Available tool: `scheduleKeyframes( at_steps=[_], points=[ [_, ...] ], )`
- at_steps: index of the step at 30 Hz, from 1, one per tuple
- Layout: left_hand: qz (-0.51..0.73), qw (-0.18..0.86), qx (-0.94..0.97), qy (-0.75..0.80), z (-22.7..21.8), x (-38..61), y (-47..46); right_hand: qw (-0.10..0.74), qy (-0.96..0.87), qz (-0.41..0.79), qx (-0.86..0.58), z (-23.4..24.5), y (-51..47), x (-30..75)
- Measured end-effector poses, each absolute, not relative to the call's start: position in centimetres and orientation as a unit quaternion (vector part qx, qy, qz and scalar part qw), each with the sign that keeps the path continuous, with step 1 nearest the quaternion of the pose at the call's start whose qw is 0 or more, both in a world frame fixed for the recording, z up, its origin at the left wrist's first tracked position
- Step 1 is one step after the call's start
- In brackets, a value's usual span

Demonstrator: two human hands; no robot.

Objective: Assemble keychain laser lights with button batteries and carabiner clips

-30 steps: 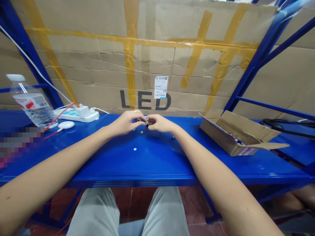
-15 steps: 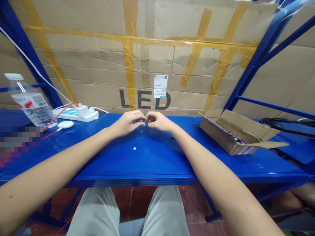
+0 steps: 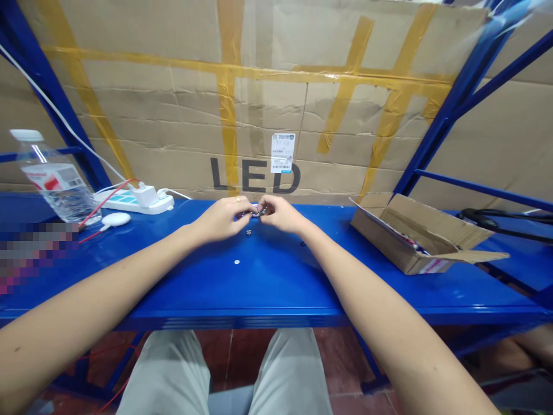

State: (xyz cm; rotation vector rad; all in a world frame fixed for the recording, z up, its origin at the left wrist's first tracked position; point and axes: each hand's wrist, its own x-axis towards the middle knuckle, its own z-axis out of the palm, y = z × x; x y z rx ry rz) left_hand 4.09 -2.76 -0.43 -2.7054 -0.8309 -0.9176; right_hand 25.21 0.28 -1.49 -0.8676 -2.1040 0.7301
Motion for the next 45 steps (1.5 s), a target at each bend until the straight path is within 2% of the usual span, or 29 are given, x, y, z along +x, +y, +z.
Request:
scheduleKeyframes(
  at_steps=[13,19,23,26,29,33,38,41,45],
  points=[
    [-0.299,0.083,-0.874,-0.375,-0.6,5.2,-3.9,0.439,-0.798,0.182,-0.371,-1.7,-0.1,24.3],
    [-0.290,-0.027,-0.866,-0.405,-0.9,5.4,-3.7,0.411,-0.815,0.135,-0.385,-2.0,-0.3,24.4],
    [-0.352,-0.089,-0.853,-0.375,-1.2,5.2,-3.2,0.407,-0.817,0.145,-0.381,-2.1,-0.4,24.1],
    [-0.398,-0.073,-0.835,-0.372,-0.7,4.7,-2.7,0.421,-0.814,0.146,-0.374,-2.0,-0.4,24.1],
    [-0.352,-0.011,-0.848,-0.396,0.0,3.6,-2.0,0.427,-0.812,0.147,-0.371,-2.0,-0.3,24.3],
    [-0.228,0.037,-0.883,-0.408,0.4,1.7,-0.6,0.422,-0.800,0.218,-0.368,-2.2,0.1,24.5],
    [-0.137,-0.013,-0.914,-0.380,0.1,0.2,0.5,0.326,-0.758,0.412,-0.387,-2.5,0.4,24.7],
    [-0.116,-0.052,-0.919,-0.373,0.1,0.1,0.6,0.307,-0.750,0.439,-0.387,-2.5,0.5,24.9],
    [-0.088,-0.064,-0.917,-0.384,0.1,0.4,0.2,0.318,-0.770,0.408,-0.373,-2.5,0.3,24.9]
  ],
)
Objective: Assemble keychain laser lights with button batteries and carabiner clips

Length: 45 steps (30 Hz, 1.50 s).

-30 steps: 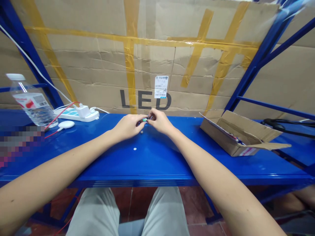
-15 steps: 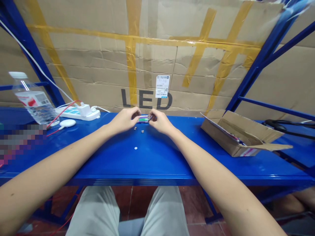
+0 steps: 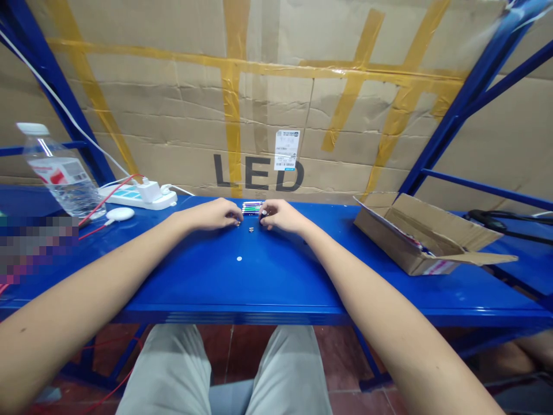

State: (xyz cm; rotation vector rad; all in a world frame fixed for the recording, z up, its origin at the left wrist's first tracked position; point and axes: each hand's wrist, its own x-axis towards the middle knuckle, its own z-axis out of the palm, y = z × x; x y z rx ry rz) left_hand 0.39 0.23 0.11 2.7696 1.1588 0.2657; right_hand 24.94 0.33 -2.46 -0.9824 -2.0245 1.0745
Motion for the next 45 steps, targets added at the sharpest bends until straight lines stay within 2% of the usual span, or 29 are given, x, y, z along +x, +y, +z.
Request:
scheduleKeyframes(
  at_steps=[4,9,20,24,30,35,45],
  points=[
    [0.079,0.082,0.911,0.396,-0.1,0.6,0.0,0.279,-0.811,0.352,-0.374,-2.3,-0.1,24.7],
    [0.090,0.100,0.901,0.412,-0.5,0.6,0.2,0.267,-0.829,0.319,-0.374,-2.0,-0.6,24.4],
    [0.067,0.048,0.866,0.493,-0.6,1.8,-0.4,0.327,-0.762,0.397,-0.392,-2.3,-0.3,24.3],
    [0.069,0.058,0.857,0.507,-0.7,1.8,-0.2,0.320,-0.766,0.416,-0.372,-2.6,0.2,24.5],
    [0.088,0.085,0.841,0.528,-0.9,1.4,0.3,0.306,-0.772,0.405,-0.382,-2.3,-0.4,24.3],
    [0.097,0.155,0.825,0.535,-0.7,1.2,0.6,0.329,-0.762,0.392,-0.397,-2.0,-0.7,24.2],
    [0.082,0.217,0.809,0.541,-0.2,0.9,0.7,0.268,-0.803,0.363,-0.390,-2.1,-1.0,24.1]
  ],
)
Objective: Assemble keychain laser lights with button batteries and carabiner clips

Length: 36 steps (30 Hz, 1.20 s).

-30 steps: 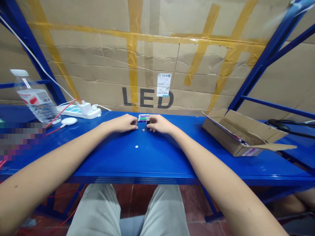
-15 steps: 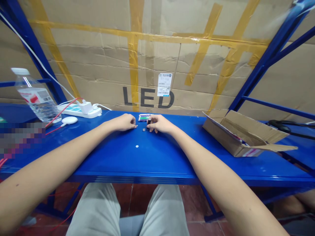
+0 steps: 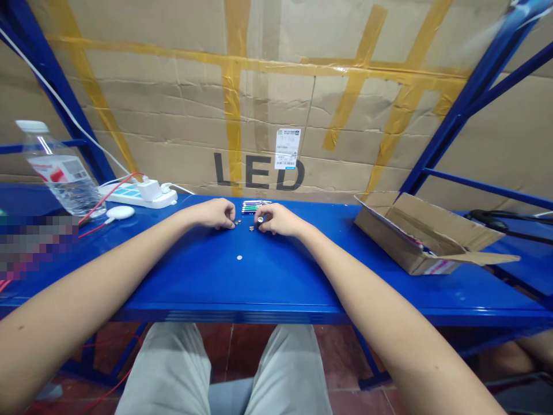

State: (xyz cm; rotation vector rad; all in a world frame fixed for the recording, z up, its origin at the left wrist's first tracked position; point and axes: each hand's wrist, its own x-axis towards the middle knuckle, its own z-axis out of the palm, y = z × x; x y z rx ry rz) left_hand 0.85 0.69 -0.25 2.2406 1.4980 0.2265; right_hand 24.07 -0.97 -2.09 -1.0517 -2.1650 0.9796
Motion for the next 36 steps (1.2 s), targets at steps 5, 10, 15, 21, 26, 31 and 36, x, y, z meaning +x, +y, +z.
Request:
scheduleKeyframes(
  at_steps=[5,10,15,21,26,31,36],
  points=[
    [0.082,0.208,0.807,0.547,-0.4,1.0,0.6,0.254,-0.822,0.327,-0.390,-1.9,-1.1,24.0],
    [0.090,0.167,0.805,0.562,-0.4,1.5,0.2,0.242,-0.831,0.313,-0.392,-1.8,-1.2,24.0],
    [0.101,0.136,0.807,0.565,-0.6,1.7,0.3,0.243,-0.826,0.327,-0.390,-2.0,-1.1,24.0],
    [0.114,0.155,0.812,0.551,-0.9,1.6,0.6,0.234,-0.827,0.312,-0.405,-1.8,-1.3,24.0],
    [0.135,0.207,0.798,0.550,-0.7,1.5,0.3,0.228,-0.824,0.310,-0.417,-1.7,-1.4,23.9],
    [0.225,0.300,0.791,0.484,0.1,1.9,-0.5,0.239,-0.821,0.319,-0.408,-1.9,-1.2,24.0],
    [0.296,0.329,0.800,0.405,0.7,3.4,-2.1,0.254,-0.824,0.326,-0.388,-2.3,-0.9,24.1]
  ],
)
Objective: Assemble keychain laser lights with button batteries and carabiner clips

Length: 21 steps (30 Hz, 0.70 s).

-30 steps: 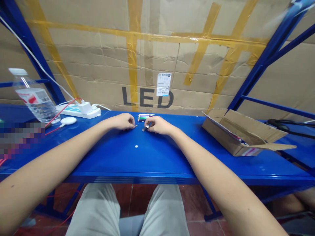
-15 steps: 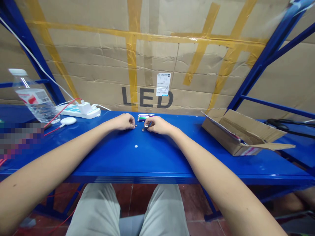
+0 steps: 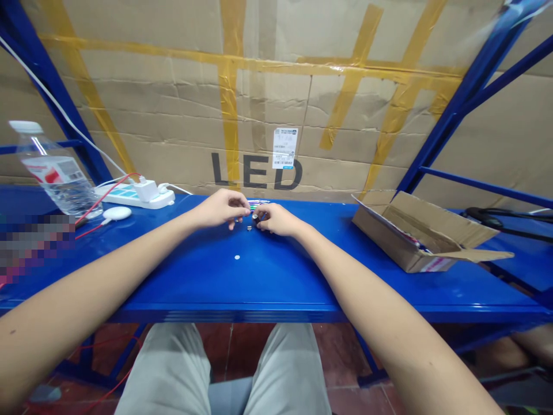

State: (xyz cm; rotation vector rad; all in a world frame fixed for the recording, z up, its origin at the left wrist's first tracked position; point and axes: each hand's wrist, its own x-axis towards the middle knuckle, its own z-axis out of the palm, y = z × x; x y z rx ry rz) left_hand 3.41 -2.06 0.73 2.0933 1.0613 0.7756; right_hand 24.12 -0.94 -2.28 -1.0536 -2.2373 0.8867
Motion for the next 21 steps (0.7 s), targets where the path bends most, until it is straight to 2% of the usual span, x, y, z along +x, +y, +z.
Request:
scheduleKeyframes(
  at_steps=[6,14,21],
  points=[
    [0.309,0.232,0.836,0.389,-0.2,4.6,-3.0,0.262,-0.826,0.322,-0.381,-2.5,-0.7,24.1],
    [0.345,0.157,0.845,0.378,-0.9,5.0,-2.7,0.273,-0.839,0.295,-0.367,-2.6,-0.7,23.9],
    [0.347,0.247,0.790,0.441,-0.6,5.5,-3.2,0.273,-0.845,0.272,-0.371,-2.6,-0.7,23.8]
  ],
)
